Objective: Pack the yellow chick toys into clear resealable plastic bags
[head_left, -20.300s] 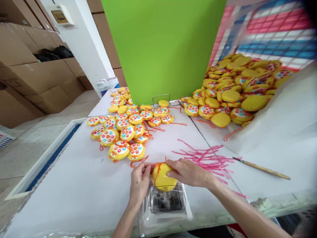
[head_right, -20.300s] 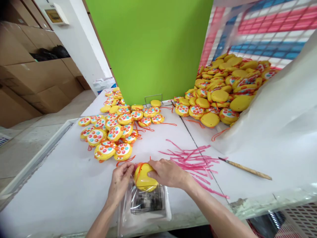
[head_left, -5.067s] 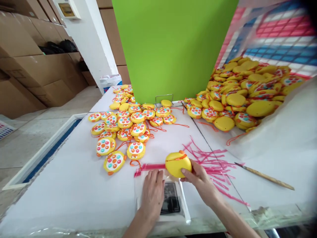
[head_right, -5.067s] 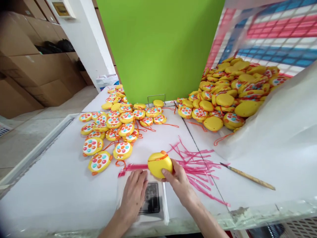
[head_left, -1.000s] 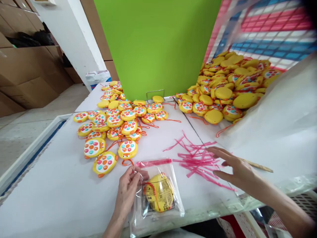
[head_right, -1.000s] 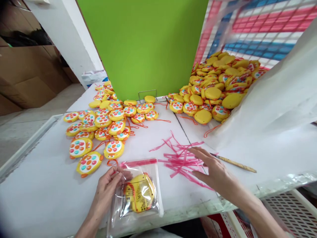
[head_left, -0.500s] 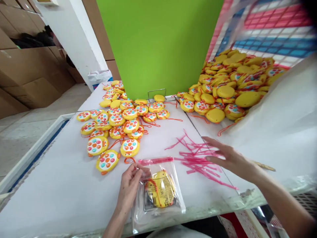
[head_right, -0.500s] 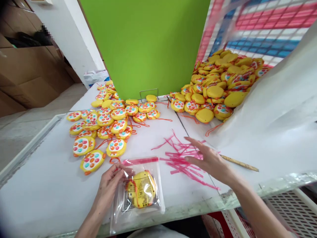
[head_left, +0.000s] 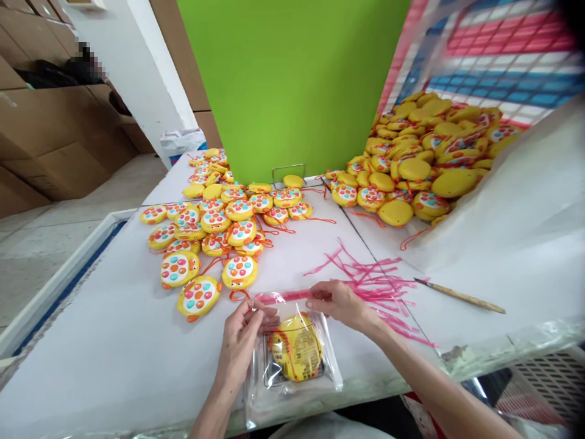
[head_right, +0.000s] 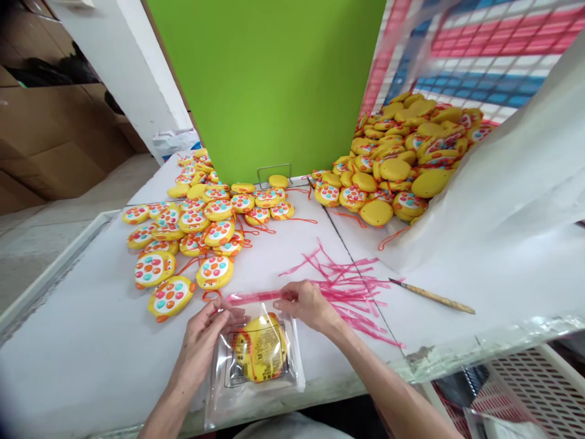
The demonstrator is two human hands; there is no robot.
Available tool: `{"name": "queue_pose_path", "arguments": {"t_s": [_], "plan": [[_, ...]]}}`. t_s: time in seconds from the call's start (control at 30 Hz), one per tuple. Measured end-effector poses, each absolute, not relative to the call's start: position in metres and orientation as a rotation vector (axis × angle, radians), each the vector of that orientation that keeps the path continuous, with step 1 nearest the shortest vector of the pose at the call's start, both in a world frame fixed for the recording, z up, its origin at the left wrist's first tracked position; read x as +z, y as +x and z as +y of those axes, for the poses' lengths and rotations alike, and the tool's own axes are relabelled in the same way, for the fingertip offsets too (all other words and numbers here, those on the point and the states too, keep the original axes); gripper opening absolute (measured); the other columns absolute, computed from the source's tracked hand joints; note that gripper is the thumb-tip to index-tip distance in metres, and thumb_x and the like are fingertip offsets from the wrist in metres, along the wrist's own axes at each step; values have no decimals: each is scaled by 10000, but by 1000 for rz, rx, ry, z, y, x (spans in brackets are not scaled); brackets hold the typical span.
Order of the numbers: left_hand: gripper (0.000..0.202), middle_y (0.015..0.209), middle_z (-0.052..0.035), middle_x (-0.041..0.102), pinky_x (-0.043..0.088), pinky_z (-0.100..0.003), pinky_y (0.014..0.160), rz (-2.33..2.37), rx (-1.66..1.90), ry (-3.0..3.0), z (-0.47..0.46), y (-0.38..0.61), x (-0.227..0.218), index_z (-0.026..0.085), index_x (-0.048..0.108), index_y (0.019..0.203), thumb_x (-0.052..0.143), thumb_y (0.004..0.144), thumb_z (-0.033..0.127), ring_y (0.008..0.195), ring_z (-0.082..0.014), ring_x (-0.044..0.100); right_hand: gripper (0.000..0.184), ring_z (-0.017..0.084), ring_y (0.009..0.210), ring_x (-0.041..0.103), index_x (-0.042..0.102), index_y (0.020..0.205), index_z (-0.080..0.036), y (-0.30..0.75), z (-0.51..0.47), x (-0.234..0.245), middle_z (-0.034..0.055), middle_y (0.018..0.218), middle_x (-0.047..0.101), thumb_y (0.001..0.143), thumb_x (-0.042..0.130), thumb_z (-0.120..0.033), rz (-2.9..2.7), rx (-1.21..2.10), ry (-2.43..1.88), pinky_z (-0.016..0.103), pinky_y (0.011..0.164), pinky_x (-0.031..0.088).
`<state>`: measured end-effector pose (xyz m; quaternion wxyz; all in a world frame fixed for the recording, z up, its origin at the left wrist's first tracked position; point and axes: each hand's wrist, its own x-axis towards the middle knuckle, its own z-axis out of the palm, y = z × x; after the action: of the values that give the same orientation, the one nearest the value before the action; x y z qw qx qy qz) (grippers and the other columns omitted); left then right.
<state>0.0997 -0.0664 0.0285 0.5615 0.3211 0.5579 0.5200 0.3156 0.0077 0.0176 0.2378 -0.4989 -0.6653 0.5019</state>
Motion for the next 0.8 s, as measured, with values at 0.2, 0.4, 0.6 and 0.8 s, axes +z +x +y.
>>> {"name": "queue_pose_path", "arguments": {"t_s": [0.2, 0.4, 0.6, 0.8], "plan": [[197, 817, -31, 716, 511, -262, 673, 1379, 1201, 860, -71, 89, 26, 199, 554, 862, 617, 777, 366, 770, -200, 679, 68, 77, 476, 461, 575, 662, -158, 311, 10, 14, -54, 536, 520, 704, 585, -212, -1798, 1445, -1253, 185, 457, 351], [123, 694, 9, 668, 492, -258, 636, 1403, 1174, 848, -72, 81, 20, 201, 553, 722, 583, 751, 316, 689, -189, 648, 131, 86, 499, 431, 616, 680, -159, 316, -1, 13, -45, 563, 521, 722, 494, -136, -1860, 1380, -1222, 194, 471, 320], [183, 592, 20, 580, 508, -270, 587, 1344, 1104, 816, -75, 87, 35, 198, 471, 603, 559, 734, 291, 629, -177, 612, 284, 139, 599, 551, 660, 674, -175, 312, -9, 26, -11, 643, 633, 685, 409, -43, -1974, 1249, -1249, 238, 583, 396], [210, 612, 28, 606, 526, -279, 562, 1605, 1099, 914, -83, 33, 68, 203, 453, 642, 643, 647, 292, 623, -180, 625, 308, 134, 665, 599, 632, 704, -165, 298, 0, 45, 28, 800, 631, 695, 391, 27, -2213, 921, -1190, 247, 644, 449]]}}
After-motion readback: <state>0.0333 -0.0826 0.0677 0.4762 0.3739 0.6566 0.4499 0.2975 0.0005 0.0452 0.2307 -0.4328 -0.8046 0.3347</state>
